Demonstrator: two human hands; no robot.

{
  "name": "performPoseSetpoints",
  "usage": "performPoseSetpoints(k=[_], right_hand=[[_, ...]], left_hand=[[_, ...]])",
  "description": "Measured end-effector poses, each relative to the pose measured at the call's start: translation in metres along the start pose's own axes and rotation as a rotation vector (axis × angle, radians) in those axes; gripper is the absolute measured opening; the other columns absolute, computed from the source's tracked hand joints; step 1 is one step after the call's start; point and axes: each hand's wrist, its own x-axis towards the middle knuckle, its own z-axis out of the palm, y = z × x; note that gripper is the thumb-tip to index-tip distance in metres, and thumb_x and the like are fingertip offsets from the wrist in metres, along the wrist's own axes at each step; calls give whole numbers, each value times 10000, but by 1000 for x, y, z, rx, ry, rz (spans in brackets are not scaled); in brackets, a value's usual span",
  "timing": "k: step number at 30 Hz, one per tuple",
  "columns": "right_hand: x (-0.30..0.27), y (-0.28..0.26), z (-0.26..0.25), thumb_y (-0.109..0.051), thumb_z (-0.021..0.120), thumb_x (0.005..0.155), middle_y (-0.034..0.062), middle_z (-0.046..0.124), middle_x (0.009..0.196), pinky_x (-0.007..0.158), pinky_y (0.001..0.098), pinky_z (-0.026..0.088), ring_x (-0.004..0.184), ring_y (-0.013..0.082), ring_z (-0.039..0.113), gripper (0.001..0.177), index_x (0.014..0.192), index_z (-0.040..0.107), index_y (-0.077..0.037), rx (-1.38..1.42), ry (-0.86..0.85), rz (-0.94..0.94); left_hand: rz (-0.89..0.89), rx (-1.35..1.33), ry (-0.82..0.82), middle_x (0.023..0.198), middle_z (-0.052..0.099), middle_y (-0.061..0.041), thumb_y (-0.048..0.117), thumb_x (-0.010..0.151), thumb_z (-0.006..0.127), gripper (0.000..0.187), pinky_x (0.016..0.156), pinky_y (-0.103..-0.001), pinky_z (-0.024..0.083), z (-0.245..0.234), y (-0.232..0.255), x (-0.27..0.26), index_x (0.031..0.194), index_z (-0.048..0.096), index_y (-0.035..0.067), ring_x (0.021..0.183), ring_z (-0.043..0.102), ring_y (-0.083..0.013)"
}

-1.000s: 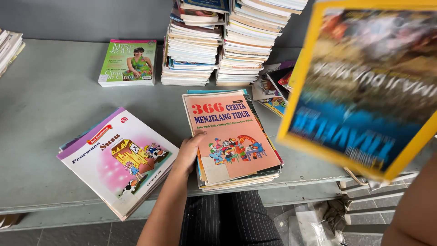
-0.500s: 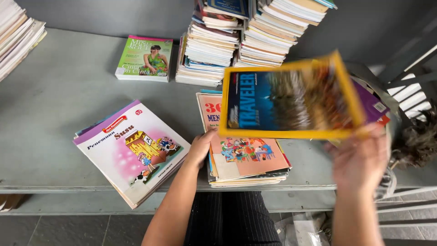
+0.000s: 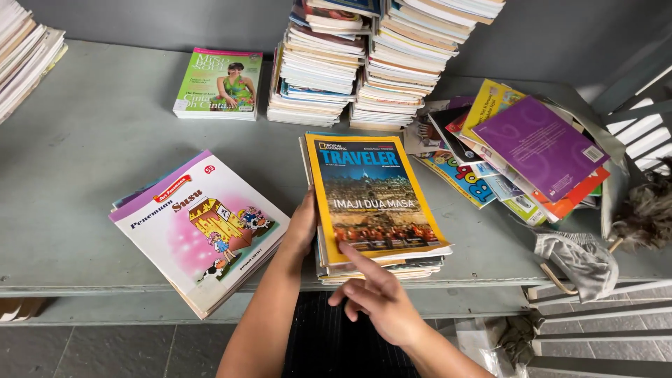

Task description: Sorting and stacking books and magazines on library shelves.

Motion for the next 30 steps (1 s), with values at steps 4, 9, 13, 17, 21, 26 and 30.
performPoseSetpoints(k=[4,9,13,17,21,26,30], right_hand=[[11,0,8,46,556,949,189,655,1209,537,237,458,834,201,705,746,1624,252,-43,28,-116,22],[3,-11,0,80,557,917,198,535,1323,505,230,441,727,176,664,792,1628,238,-59,-53,-121,35],[-6,-42,-56,74,602,861,114,741,988,442,237,500,521,130,661,643,1477,519,-89,-401,-114,-7],[29,-77,-167,-51,774,870,65,748,839,579,305,510,714,256,728,195,1050,794,-123,-1206,702,-471],[40,-93,-289,-149,767,857,263,582,1384,831,588,461,1203,462,531,583,1405,626,-9,-1794,1067,-521],[24,-108,-344,-145,676,929,26,790,958,565,334,551,626,231,699,309,1191,823,-217,-2164,1093,-325],[5,-143,-301,-97,746,1011,12,744,956,520,290,517,604,152,625,242,1215,809,-212,-2222,1219,-527]], left_hand=[[51,-37,-21,1416,622,-231,607,924,341,827,1034,-380,475,0,4,-4,1437,554,-6,1259,619,-319],[46,-18,-28,1507,541,-241,633,883,344,868,1114,-457,421,2,9,-11,1512,479,51,1362,548,-373],[14,-118,-91,1452,569,-211,623,895,386,826,1064,-460,406,4,11,-9,1432,528,12,1275,558,-339],[15,-9,-29,1483,525,-254,448,904,708,746,1147,-471,388,5,12,-23,1447,557,-39,1407,483,-312],[1,-16,-66,1455,612,-187,414,841,586,727,1080,-420,397,-1,3,-4,1440,567,3,1293,589,-300],[53,139,-89,1518,568,-165,508,836,541,779,1142,-442,374,-8,-10,17,1477,540,65,1380,546,-302],[-32,-30,-53,1424,624,-202,427,821,584,732,1053,-431,406,0,7,-6,1432,589,24,1250,599,-315]])
